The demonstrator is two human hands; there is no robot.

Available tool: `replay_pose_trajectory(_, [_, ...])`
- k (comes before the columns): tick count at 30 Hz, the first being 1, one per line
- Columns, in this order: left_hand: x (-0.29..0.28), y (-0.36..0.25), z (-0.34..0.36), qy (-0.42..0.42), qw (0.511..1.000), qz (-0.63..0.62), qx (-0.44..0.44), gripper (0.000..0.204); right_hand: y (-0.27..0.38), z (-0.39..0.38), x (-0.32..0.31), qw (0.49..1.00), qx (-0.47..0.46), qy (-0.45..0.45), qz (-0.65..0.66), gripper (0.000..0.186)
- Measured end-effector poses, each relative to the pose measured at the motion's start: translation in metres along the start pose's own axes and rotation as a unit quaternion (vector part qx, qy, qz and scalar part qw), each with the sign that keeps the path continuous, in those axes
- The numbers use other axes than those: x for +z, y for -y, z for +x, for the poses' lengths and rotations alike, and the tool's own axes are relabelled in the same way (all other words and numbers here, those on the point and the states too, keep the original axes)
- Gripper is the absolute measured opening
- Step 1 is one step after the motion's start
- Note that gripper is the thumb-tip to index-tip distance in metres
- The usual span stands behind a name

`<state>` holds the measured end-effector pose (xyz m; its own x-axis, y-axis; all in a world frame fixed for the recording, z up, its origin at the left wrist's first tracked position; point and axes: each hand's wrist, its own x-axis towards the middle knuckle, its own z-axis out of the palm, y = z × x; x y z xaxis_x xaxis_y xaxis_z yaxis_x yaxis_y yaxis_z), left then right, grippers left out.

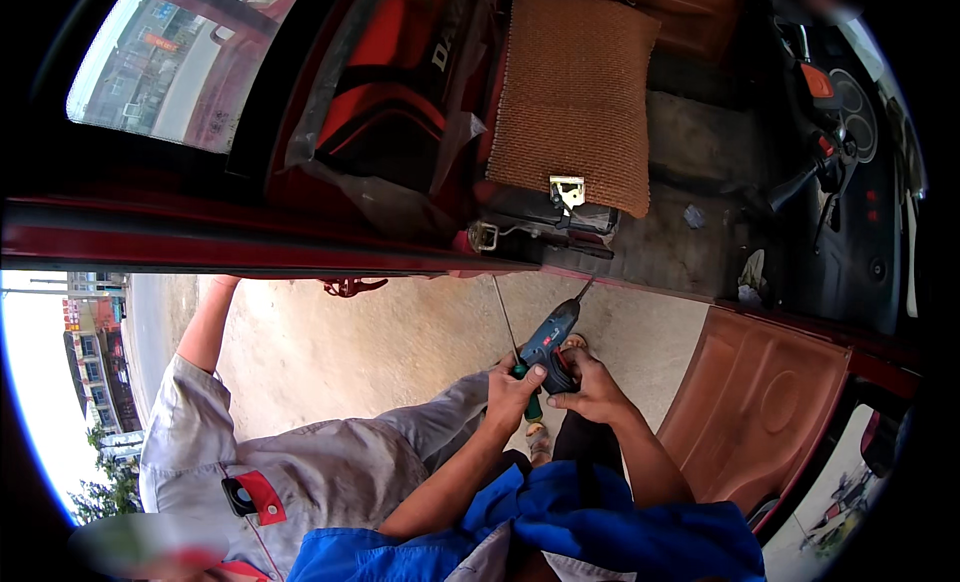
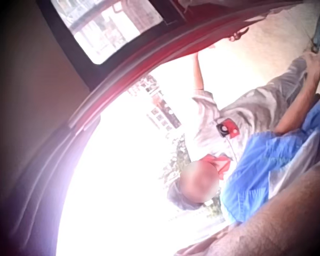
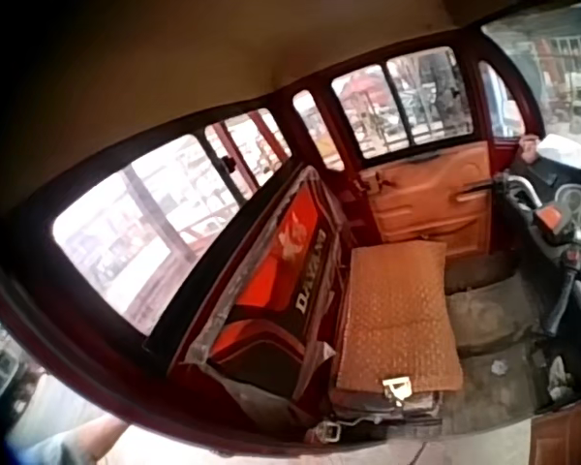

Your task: The person uses a screwdriver to loosen screws on the door frame of a red three-wheeled vehicle. They then switch to a power drill to remove a screw from the door handle area while another person assists by holding the door.

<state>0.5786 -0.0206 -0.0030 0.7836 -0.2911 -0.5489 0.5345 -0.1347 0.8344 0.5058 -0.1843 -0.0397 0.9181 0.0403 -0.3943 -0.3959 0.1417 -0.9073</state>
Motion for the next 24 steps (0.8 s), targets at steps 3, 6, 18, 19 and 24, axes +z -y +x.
replay_pose_trajectory(3, [0.002,0.005,-0.008,-0.037,0.997,-0.038,-0.058,0.038,0.002,-0.009,0.017,0.983,-0.024,0.039,-0.18,0.069])
replay_pose_trajectory(6, [-0.023,0.018,-0.016,-0.052,0.992,-0.067,-0.096,0.026,0.028,0.015,-0.012,0.972,0.018,0.155,-0.177,0.051])
replay_pose_trajectory(18, [-0.063,0.04,-0.089,-0.126,0.976,-0.068,-0.167,0.023,0.052,0.26,-0.135,0.809,-0.172,-0.371,-0.423,0.027])
replay_pose_trajectory(19, [-0.065,0.041,-0.09,-0.127,0.976,-0.07,-0.165,0.023,0.042,0.273,-0.142,0.81,-0.157,-0.346,-0.446,0.026])
replay_pose_trajectory(24, [-0.074,0.042,-0.097,-0.086,0.975,-0.131,-0.159,0.025,0.02,0.291,-0.15,0.816,-0.054,-0.286,-0.499,0.023])
